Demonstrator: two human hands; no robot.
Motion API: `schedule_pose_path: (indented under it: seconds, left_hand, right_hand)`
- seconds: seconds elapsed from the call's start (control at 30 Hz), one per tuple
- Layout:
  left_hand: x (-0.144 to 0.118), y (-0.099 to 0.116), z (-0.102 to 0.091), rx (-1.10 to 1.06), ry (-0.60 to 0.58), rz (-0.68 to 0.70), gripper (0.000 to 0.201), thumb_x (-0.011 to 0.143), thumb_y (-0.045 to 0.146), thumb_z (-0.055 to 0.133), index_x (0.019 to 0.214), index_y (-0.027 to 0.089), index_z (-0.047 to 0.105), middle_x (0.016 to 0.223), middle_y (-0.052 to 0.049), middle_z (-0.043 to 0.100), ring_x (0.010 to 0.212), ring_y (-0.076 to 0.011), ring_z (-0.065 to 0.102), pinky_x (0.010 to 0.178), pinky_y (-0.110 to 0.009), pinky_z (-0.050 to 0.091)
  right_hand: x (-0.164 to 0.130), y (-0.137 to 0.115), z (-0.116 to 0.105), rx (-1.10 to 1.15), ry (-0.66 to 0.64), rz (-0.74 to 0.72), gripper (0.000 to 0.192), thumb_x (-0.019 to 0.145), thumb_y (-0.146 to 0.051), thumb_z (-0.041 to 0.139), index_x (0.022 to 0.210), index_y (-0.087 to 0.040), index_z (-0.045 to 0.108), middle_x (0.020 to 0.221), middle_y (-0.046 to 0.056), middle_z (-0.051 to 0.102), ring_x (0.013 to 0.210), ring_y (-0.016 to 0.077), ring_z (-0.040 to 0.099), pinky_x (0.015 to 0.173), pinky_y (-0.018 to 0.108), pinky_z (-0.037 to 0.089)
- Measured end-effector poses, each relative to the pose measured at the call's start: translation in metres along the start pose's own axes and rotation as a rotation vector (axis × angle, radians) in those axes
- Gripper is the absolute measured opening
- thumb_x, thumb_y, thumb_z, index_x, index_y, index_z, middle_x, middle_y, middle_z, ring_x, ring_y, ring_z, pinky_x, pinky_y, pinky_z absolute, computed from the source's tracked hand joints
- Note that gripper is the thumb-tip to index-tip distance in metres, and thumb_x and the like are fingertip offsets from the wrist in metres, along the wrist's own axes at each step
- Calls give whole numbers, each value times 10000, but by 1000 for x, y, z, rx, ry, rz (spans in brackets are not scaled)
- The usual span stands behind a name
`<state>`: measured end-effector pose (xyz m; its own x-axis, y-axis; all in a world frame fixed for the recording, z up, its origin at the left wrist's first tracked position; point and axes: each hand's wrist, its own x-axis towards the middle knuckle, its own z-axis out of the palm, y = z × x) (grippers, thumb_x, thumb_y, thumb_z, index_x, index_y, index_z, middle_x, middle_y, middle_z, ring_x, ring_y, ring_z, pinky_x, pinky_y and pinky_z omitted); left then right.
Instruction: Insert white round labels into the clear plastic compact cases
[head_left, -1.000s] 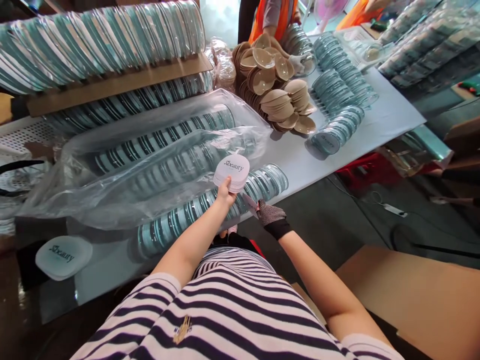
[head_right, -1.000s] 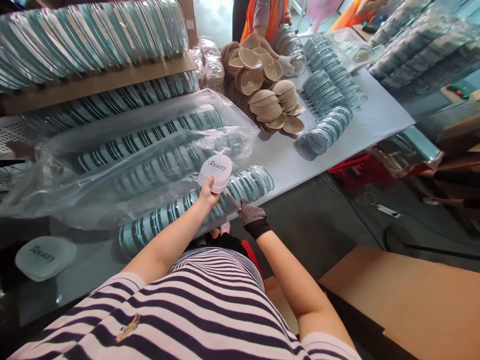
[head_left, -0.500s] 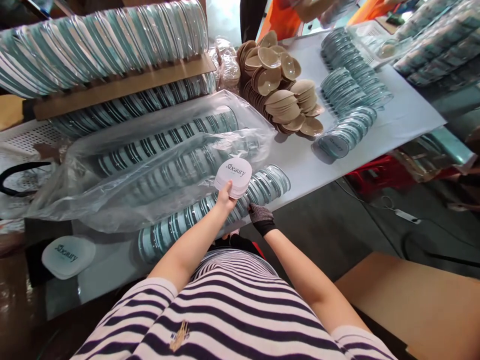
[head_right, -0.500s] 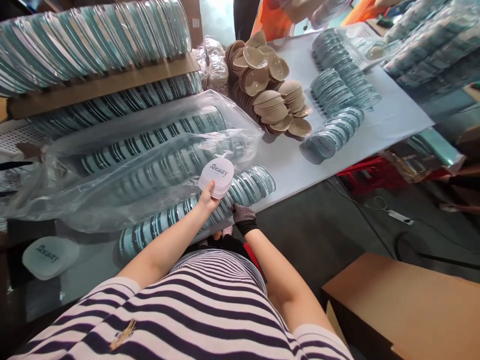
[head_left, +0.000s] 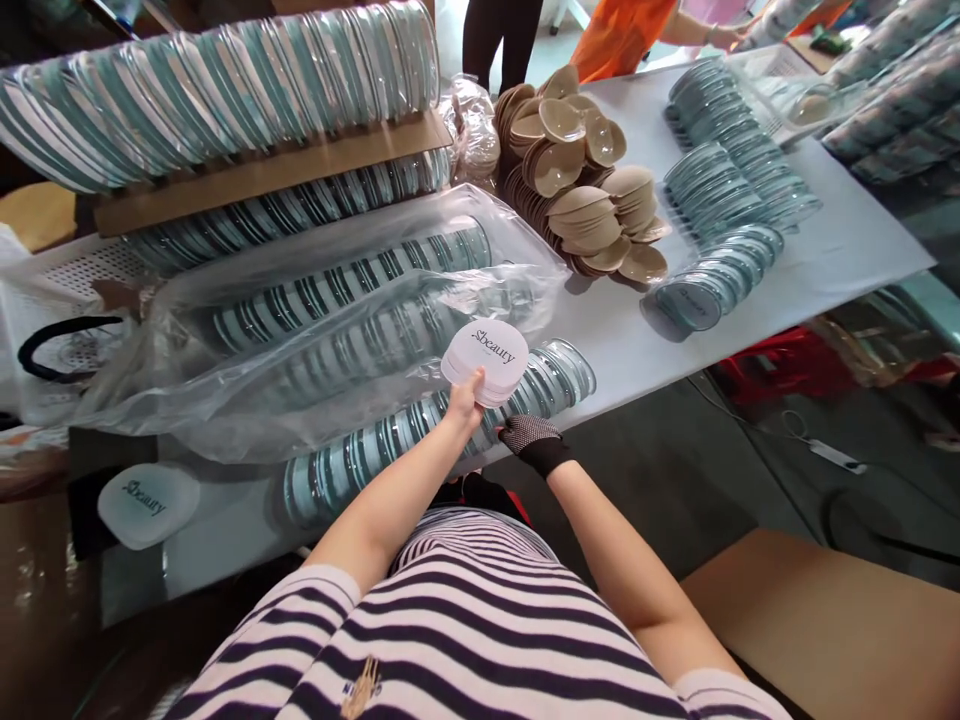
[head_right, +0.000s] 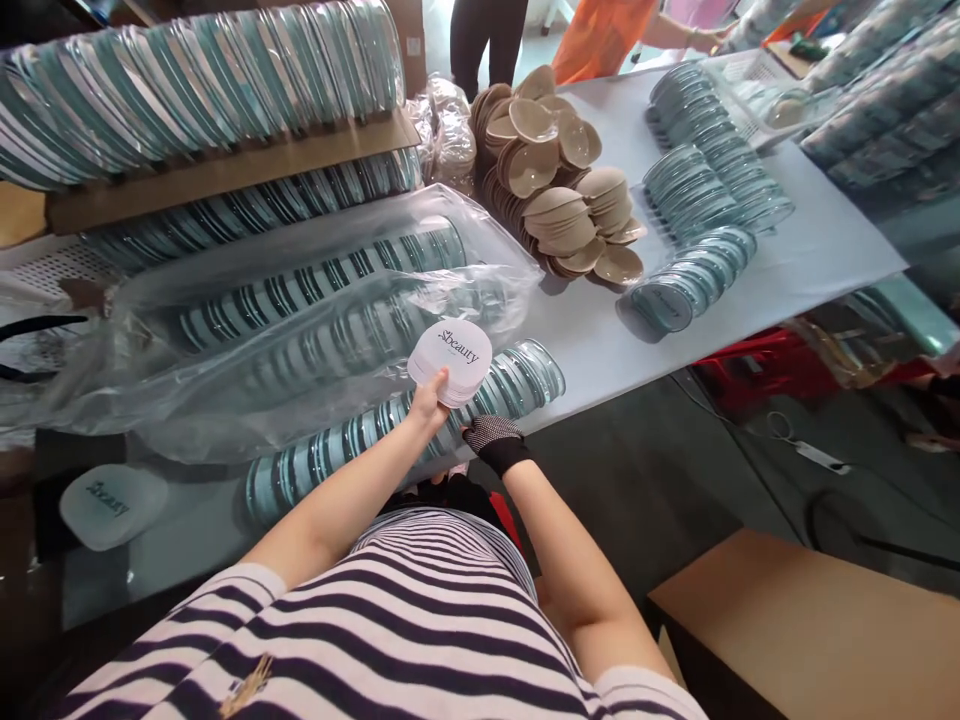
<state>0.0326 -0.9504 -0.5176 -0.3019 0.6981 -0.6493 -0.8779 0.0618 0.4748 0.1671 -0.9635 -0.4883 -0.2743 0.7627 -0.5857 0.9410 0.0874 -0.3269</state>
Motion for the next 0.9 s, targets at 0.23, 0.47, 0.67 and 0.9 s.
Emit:
schedule_pose_path:
  seconds: [0.23,0.47,0.67,0.9]
  left_hand:
    - [-18,10,-20,126,-86,98,401,720,83,768,1106,145,683,1113,-107,745,1087,-255,686,1043,-438,502]
    - [-28,19,-41,224,-60,130,335,711,100,785,1032,142,698,1079,-120,750,1067,-286,689,1013,-466,514]
    - [-17,36,-29,97,-18,119,384,719,47,768,1083,142,693,1077,-97,758,1088,-241,692,1035,-409,512]
    - [-3,51,-29,-36,105,61,466,808,21,669,1248,168,630,1155,-84,739,1122,-220,681,1024,-410,525]
  right_hand:
    - [17,8,-42,350,592,-127,600,909,-427,423,1413,-108,486,1360,177,588,1236,282,568,1035,447,469]
    - [-3,-41,1,464,689,-342,439,864,-413,511,1200,-156,630,1199,148,675,1059,253,655,888,396,566]
    - [-45,-1,-1,508,734,-31,511,878,-552,468,1026,-119,696,848,127,736,659,214,676,598,301,529]
    - [-108,28,45,-132,308,-90,338,947,-324,415,1037,-213,722,923,92,752,771,191,693,638,246,447]
